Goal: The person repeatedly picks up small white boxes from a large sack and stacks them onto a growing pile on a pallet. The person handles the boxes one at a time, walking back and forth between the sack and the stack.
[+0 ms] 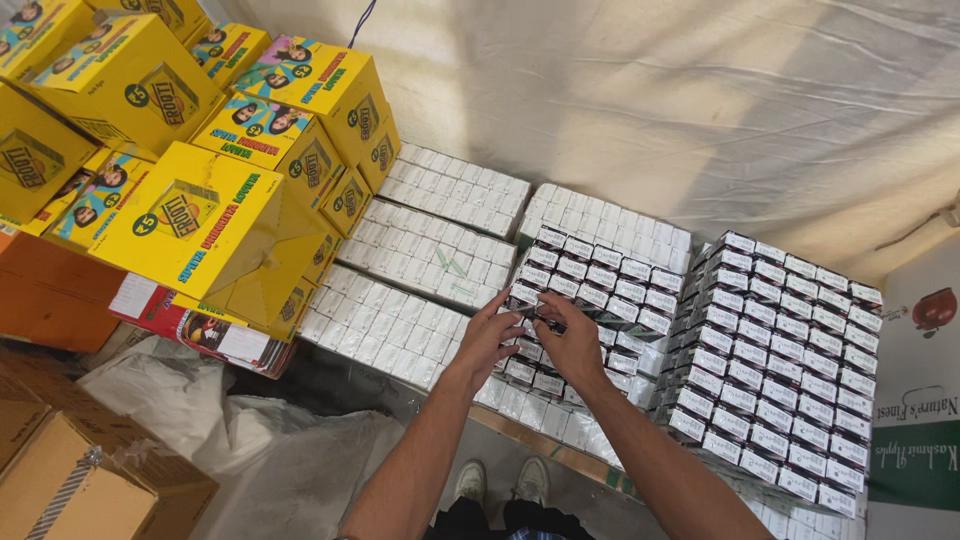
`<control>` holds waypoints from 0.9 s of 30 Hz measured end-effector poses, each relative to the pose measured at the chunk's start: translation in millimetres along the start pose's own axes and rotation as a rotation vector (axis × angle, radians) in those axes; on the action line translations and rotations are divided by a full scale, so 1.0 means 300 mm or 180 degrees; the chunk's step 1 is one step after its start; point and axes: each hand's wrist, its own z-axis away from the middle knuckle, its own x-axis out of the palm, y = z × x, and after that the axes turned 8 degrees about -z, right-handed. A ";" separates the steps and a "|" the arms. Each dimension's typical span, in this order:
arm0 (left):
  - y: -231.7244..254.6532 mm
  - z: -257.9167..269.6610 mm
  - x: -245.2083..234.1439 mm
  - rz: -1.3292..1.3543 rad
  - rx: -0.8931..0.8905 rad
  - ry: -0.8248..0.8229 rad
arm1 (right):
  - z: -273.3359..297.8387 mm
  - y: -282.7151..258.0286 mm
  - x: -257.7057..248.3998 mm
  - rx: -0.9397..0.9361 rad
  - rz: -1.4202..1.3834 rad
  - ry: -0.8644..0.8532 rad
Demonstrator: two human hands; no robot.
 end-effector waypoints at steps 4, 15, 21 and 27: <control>-0.037 -0.022 -0.033 -0.0092 0.0101 -0.0086 | 0.005 -0.010 -0.003 0.0059 0.0014 0.0000; 0.201 0.186 -0.124 -0.2256 0.1947 -0.0164 | -0.002 -0.340 -0.118 -0.0214 -0.0530 -0.0146; 0.329 0.234 -0.177 -0.2293 0.1741 -0.0079 | -0.036 -0.438 -0.146 -0.0198 -0.0418 -0.0721; 0.393 0.260 -0.232 -0.2058 0.1946 -0.0175 | -0.059 -0.495 -0.150 -0.0182 -0.0443 -0.1010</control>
